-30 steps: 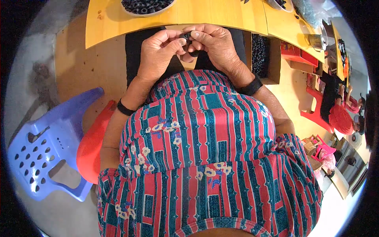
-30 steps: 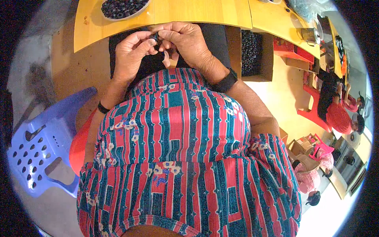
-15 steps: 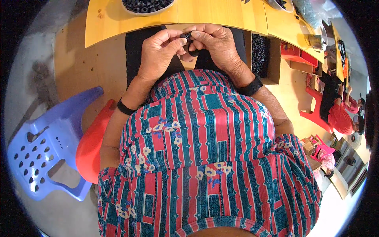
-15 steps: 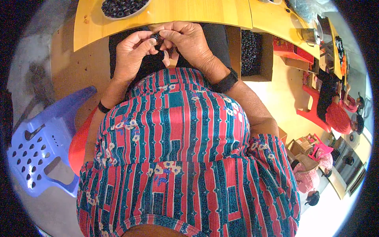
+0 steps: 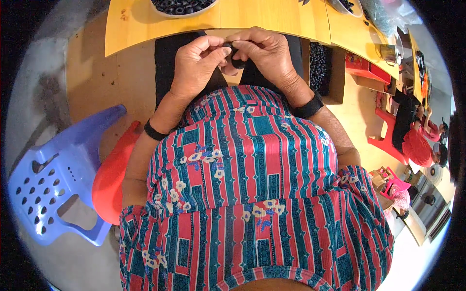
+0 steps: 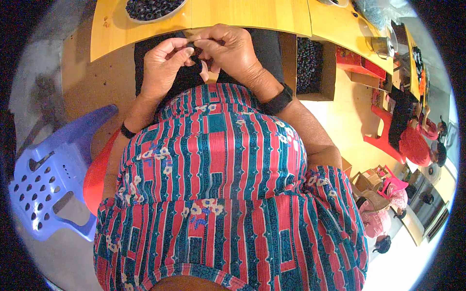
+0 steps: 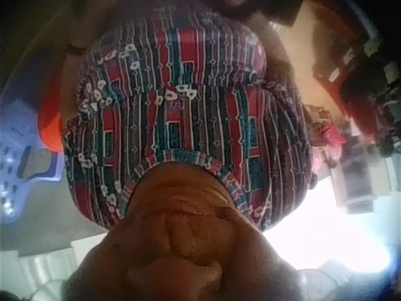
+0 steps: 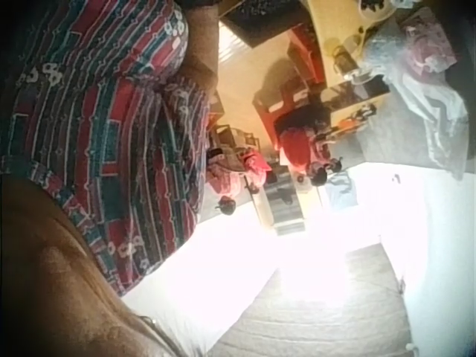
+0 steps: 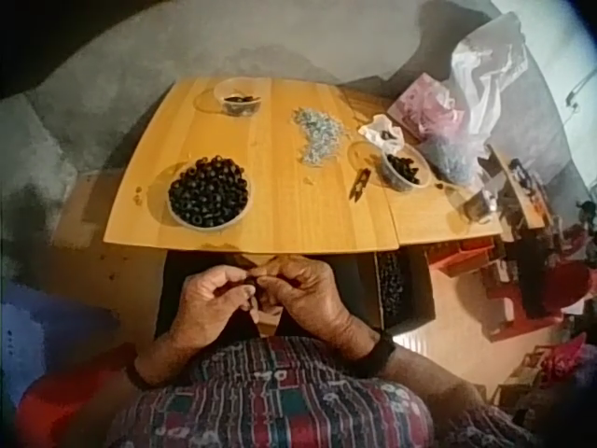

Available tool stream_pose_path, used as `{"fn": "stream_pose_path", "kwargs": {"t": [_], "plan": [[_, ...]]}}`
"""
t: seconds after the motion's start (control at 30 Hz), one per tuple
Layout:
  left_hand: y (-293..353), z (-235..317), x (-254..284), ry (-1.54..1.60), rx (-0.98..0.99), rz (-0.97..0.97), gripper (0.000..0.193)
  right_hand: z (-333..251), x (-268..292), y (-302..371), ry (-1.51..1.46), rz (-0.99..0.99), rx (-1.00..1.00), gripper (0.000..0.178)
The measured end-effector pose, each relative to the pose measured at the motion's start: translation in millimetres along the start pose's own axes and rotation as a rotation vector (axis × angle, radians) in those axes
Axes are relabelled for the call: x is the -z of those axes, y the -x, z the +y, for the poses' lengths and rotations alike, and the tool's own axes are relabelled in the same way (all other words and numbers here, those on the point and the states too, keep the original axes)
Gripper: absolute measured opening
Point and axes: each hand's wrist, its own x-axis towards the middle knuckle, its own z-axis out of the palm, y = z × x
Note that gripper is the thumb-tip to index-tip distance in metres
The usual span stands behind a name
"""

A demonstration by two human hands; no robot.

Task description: The person assembles small black plastic rings by hand, inserting silver-colored components into them.

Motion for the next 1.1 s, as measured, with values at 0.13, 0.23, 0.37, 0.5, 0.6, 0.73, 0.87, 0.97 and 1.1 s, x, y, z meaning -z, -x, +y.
{"fn": "stream_pose_path", "kwargs": {"t": [0.13,0.23,0.37,0.5,0.6,0.73,0.87,0.97,1.1], "plan": [[0.2,-0.4,-0.7,0.022,-0.010,0.020,0.013,-0.9,-2.0,0.0,0.037,0.032,0.061,0.014],[-0.7,3.7,-0.6,-0.021,-0.019,-0.003,0.013,-1.5,-1.4,0.3,-0.108,0.020,-0.062,0.014],[-0.6,2.4,-1.0,-0.011,0.002,-0.014,0.014,1.3,-1.3,0.8,-0.077,0.040,-0.047,0.015],[-0.1,-3.8,-0.6,-0.005,-0.013,0.010,0.014,3.1,-2.7,3.3,0.012,0.038,0.003,0.016],[0.9,-2.4,-1.4,-0.011,0.007,0.016,0.014,2.7,-3.3,3.9,0.014,0.052,0.050,0.015],[1.1,1.4,-0.8,-0.006,0.015,0.012,0.014,-1.2,-2.2,2.7,-0.172,0.036,-0.189,0.016],[1.1,-1.2,-0.8,-0.033,0.002,0.001,0.014,0.8,-1.5,0.7,-0.389,0.020,-0.289,0.013],[1.9,-0.7,0.0,-0.029,0.019,-0.020,0.014,3.6,1.0,-0.4,-0.458,-0.023,-0.333,0.013],[2.0,-3.8,0.3,-0.038,0.045,-0.030,0.015,3.6,0.1,-0.9,-0.492,-0.012,-0.378,0.013]]}}
